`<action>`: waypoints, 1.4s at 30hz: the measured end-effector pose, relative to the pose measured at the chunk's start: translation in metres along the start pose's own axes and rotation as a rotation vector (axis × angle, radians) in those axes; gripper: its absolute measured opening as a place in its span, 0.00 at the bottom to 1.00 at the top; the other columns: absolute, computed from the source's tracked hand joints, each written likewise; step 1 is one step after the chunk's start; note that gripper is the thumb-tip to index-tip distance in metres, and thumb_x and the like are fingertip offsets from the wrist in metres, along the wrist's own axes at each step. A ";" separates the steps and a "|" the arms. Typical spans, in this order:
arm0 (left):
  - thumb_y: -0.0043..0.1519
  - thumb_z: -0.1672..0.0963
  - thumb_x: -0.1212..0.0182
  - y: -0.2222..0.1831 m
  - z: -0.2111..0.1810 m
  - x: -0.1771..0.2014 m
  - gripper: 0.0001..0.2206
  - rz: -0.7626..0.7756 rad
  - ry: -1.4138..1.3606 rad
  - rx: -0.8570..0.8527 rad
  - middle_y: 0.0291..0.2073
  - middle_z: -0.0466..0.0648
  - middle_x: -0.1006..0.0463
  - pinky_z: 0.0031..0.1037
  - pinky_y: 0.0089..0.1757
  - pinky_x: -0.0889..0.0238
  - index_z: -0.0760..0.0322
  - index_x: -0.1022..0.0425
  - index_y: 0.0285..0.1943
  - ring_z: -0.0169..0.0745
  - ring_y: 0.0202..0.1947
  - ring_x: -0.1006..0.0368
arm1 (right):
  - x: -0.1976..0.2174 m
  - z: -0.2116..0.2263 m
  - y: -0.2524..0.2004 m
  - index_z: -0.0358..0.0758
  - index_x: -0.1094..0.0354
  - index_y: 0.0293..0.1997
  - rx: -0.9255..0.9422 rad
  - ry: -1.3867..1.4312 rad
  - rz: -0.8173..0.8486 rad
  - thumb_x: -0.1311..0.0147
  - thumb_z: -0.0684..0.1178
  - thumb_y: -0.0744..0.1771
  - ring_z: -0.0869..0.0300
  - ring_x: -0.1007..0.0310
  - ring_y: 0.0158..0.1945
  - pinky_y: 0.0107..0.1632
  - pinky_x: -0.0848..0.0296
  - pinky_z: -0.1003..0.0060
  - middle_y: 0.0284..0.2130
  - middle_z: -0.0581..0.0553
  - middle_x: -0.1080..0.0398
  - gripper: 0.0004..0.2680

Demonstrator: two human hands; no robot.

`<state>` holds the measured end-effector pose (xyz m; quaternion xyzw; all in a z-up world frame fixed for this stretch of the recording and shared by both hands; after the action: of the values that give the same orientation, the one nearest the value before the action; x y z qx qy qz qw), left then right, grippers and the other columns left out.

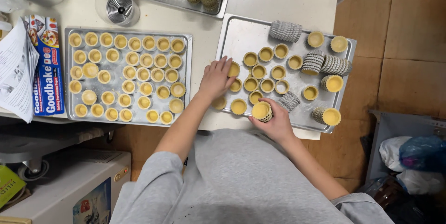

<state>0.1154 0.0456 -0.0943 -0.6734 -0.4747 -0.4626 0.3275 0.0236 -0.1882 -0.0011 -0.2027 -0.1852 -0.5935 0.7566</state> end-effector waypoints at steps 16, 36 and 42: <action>0.65 0.47 0.46 -0.087 -0.119 0.038 0.24 0.054 -0.565 0.107 0.37 0.65 0.21 0.49 0.39 0.31 0.71 0.35 0.59 0.68 0.38 0.23 | -0.011 0.014 0.000 0.32 0.33 0.54 0.167 -0.216 0.178 0.35 0.44 0.58 0.40 0.27 0.50 0.52 0.28 0.51 0.44 0.34 0.26 0.20; 0.67 0.52 0.51 -0.088 -0.118 0.019 0.16 0.140 -0.605 0.117 0.32 0.67 0.23 0.51 0.38 0.33 0.73 0.38 0.51 0.69 0.35 0.25 | 0.001 0.011 0.005 0.33 0.31 0.55 0.184 -0.181 0.319 0.33 0.49 0.58 0.41 0.23 0.42 0.44 0.24 0.52 0.39 0.35 0.24 0.22; 0.69 0.55 0.61 -0.095 -0.097 0.042 0.17 0.195 -0.905 0.348 0.31 0.68 0.24 0.46 0.42 0.34 0.68 0.36 0.63 0.64 0.35 0.25 | 0.025 -0.018 0.011 0.32 0.30 0.51 0.232 -0.177 0.142 0.28 0.56 0.57 0.47 0.20 0.43 0.46 0.23 0.58 0.42 0.35 0.25 0.24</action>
<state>0.0005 0.0061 -0.0207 -0.7833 -0.5743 -0.0052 0.2378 0.0403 -0.2158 -0.0047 -0.1784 -0.3037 -0.4929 0.7956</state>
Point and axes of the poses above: each hand's wrist, its own y-axis towards the middle knuckle, its own x-axis out of the back of the hand, z = x × y, the point moved 2 cm from there along y, towards the middle knuckle
